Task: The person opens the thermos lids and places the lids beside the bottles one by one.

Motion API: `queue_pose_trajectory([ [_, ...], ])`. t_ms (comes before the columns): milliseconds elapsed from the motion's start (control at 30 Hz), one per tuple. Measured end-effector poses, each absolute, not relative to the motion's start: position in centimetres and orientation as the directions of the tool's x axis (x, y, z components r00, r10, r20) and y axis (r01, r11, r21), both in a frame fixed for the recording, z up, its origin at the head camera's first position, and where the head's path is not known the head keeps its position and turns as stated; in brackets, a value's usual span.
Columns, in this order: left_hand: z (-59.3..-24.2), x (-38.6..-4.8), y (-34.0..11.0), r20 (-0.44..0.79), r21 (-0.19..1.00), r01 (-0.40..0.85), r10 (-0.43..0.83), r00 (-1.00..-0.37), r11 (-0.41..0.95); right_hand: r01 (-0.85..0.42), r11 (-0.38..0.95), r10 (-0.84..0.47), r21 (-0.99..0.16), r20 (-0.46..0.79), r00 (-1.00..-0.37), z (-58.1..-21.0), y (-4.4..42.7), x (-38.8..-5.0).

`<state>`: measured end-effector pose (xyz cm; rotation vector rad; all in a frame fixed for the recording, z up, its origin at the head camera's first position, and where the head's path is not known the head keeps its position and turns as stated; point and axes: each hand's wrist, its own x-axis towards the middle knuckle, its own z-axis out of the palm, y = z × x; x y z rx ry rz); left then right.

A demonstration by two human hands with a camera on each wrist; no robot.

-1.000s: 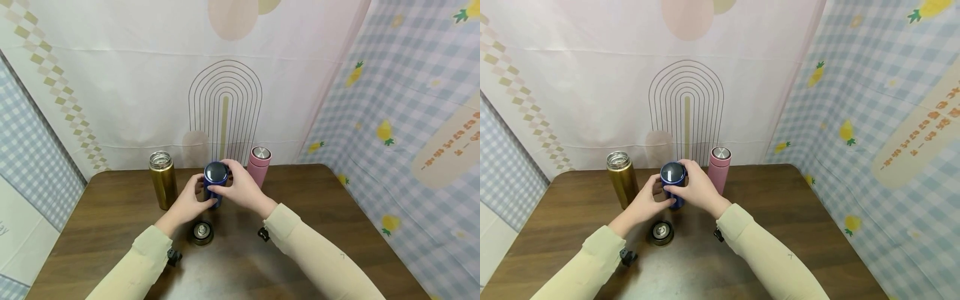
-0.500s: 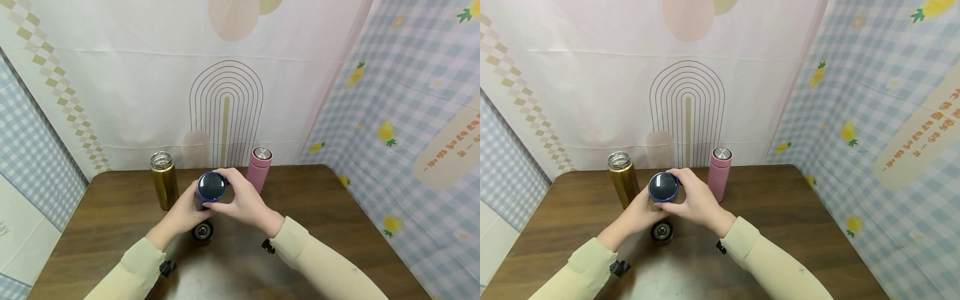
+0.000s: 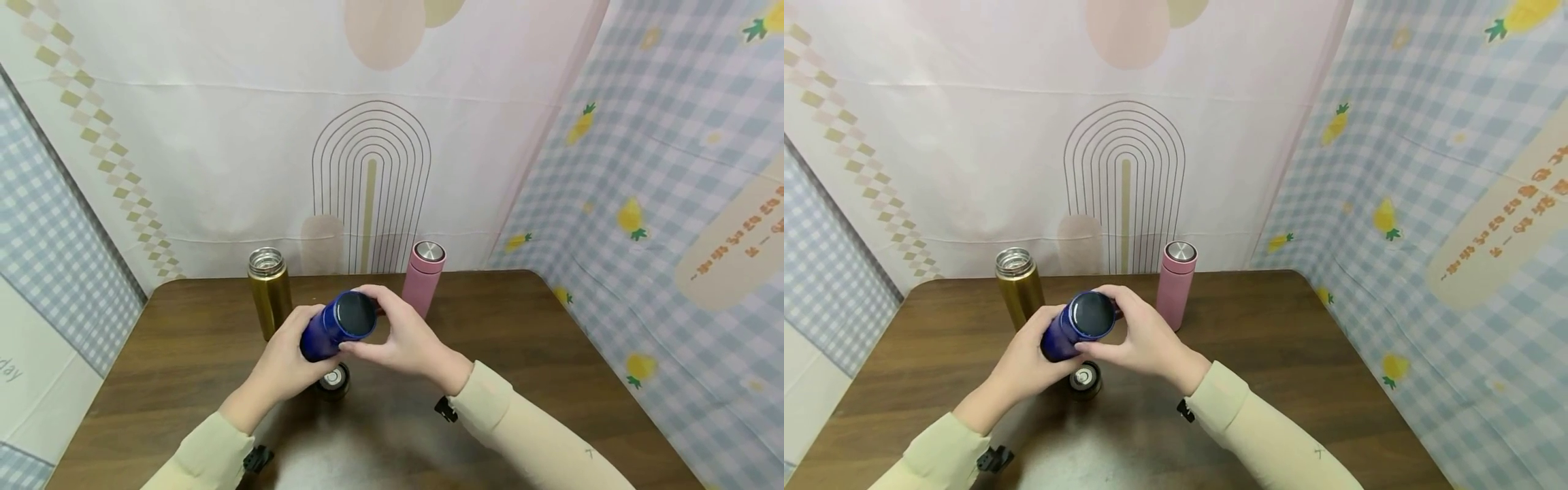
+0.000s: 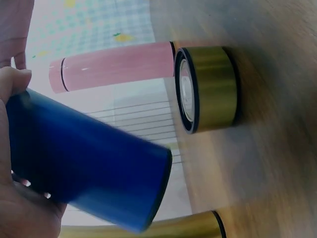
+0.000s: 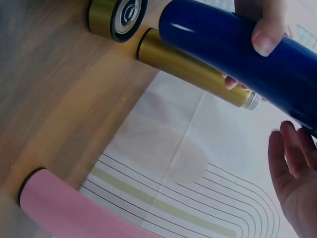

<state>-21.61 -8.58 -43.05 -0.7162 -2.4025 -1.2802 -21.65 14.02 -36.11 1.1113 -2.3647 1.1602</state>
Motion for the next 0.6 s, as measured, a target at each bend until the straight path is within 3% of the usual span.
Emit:
queue_pose_trajectory([
  [600, -43.31, -20.7, -9.54, 0.576, 0.461, 0.561, 0.248, -0.778, 0.688, -0.624, 0.463, -0.521, -0.63, 0.376, -0.766, -37.11, 14.05, -21.6],
])
